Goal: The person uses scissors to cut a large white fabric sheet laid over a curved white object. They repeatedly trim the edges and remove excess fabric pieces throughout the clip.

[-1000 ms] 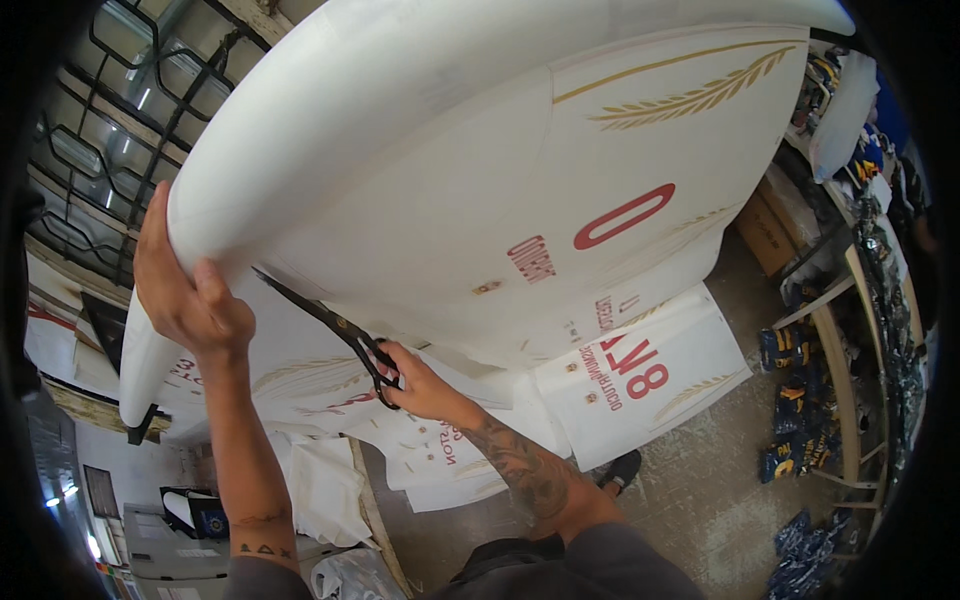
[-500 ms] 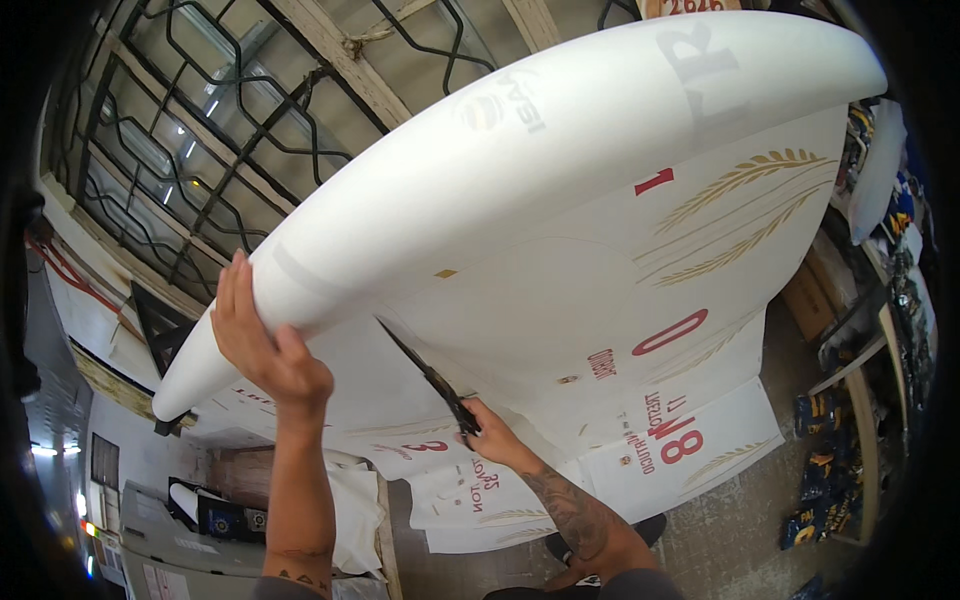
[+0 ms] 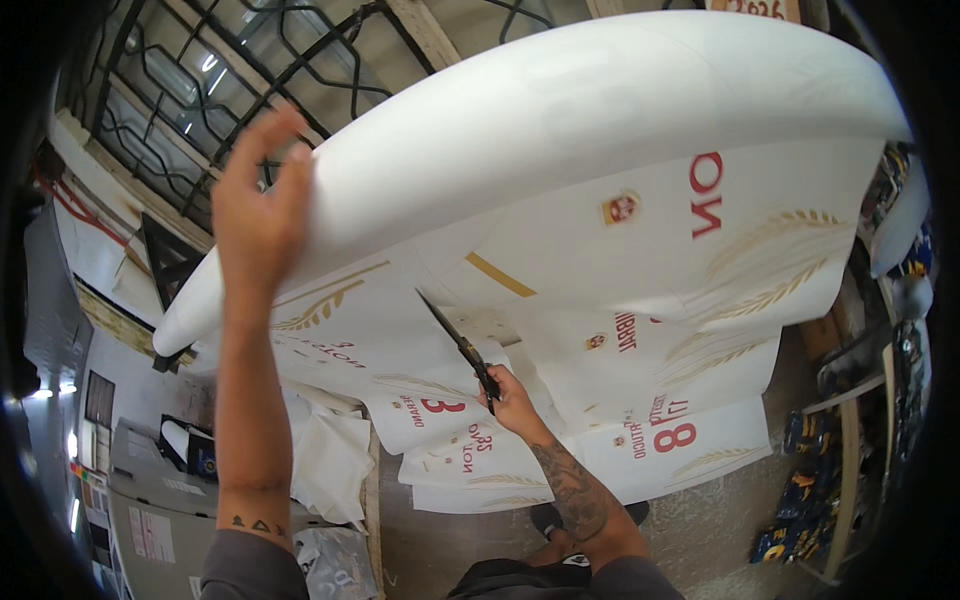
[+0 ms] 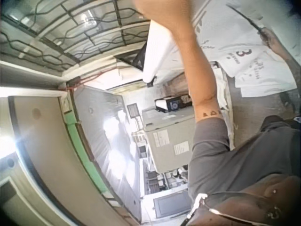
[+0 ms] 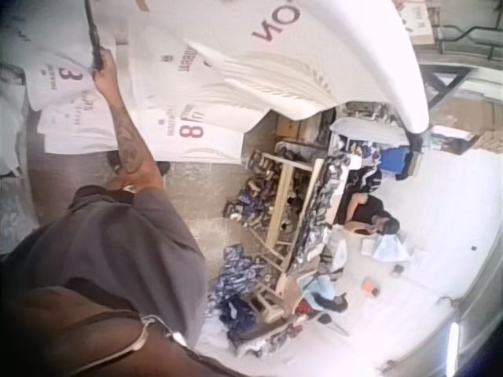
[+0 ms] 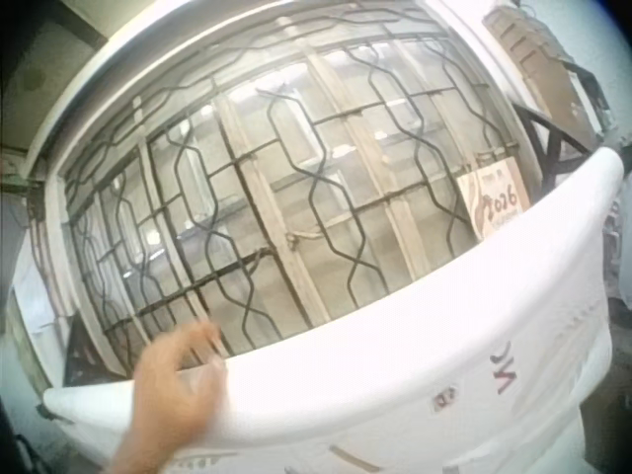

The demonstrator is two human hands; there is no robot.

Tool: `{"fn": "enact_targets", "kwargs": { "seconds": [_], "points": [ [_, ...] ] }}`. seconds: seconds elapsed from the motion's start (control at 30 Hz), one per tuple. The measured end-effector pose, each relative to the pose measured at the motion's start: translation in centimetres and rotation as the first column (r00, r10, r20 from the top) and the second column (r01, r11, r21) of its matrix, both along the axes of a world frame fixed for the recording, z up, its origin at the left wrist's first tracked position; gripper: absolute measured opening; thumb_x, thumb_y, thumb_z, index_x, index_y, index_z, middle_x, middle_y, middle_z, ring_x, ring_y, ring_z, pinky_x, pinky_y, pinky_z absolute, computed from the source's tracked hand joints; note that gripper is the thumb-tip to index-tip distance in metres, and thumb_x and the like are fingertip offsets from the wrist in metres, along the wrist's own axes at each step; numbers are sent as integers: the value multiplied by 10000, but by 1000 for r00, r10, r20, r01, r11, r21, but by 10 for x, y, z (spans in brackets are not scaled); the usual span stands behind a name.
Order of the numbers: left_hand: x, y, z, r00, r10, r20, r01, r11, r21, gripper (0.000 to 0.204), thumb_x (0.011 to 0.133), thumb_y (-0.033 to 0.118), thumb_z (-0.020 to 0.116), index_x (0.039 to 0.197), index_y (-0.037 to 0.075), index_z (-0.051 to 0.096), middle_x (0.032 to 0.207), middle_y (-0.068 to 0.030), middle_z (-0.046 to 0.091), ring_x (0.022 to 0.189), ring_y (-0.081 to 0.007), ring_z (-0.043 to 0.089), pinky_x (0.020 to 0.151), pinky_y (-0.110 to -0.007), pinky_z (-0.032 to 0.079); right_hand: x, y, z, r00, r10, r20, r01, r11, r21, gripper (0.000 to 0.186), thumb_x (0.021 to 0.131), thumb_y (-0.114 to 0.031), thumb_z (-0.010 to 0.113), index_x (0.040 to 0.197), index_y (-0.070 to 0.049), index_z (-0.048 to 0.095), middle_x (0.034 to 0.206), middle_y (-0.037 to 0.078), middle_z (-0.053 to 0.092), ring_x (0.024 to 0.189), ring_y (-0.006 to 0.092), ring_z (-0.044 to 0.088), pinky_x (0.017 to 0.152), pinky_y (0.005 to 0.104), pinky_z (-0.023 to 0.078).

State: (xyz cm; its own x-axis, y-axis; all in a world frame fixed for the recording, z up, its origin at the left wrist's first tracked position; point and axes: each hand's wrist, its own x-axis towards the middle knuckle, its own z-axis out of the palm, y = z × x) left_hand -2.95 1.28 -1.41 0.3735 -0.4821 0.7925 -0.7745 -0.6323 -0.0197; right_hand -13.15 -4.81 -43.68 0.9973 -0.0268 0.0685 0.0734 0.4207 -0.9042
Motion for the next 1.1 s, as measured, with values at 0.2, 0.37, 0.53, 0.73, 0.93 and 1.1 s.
{"fn": "enact_targets", "kwargs": {
  "seconds": [0.2,0.37,0.53,0.73,0.93,1.1],
  "points": [
    [-17,-8,-57,829,69,555,-114,992,47,693,910,547,563,1318,-12,594,1220,-173,655,1124,-387,609,974,-491,434,12,-13,11,988,30,152,-52,988,146,434,873,53,703,1262,-19,526,981,0,517,939,106,519,923,263,437],
    [-4,-11,-45,875,28,484,-61,997,53,655,916,566,553,1232,1,651,1142,-161,692,1031,-358,658,913,-431,488,12,-28,-9,989,32,143,-33,999,10,412,897,37,688,1272,-20,527,980,-12,502,937,87,511,892,243,441],
    [-7,-11,-50,917,74,392,-64,997,-38,594,912,555,568,1135,23,710,1047,-127,727,957,-314,693,826,-390,536,-34,-20,-52,990,137,31,-141,977,160,349,924,-3,674,1252,-22,558,976,-14,536,928,83,531,857,260,481],
    [9,-27,-99,673,176,718,-4,972,-234,620,960,507,425,1386,67,525,1376,-129,610,1336,-351,505,1175,-431,155,-226,-64,-125,908,128,-399,-294,873,-389,268,906,-58,643,1170,-19,613,909,66,637,846,147,601,789,301,501],
    [-60,1,-209,984,-46,172,75,984,-164,627,792,276,660,1368,71,517,1425,-203,473,1410,-408,344,1166,-570,116,-459,-130,-152,653,131,-746,-569,735,-369,274,871,-71,627,1139,-13,640,946,71,673,834,174,628,791,341,506],
    [-220,105,-388,657,-53,-752,117,993,33,253,919,216,630,1061,12,674,1074,-206,679,1058,-401,615,963,-506,443,-507,-145,-136,604,23,-797,-490,799,-349,285,861,-90,658,1135,-11,642,984,95,673,913,200,635,837,359,505]
  ]
}}
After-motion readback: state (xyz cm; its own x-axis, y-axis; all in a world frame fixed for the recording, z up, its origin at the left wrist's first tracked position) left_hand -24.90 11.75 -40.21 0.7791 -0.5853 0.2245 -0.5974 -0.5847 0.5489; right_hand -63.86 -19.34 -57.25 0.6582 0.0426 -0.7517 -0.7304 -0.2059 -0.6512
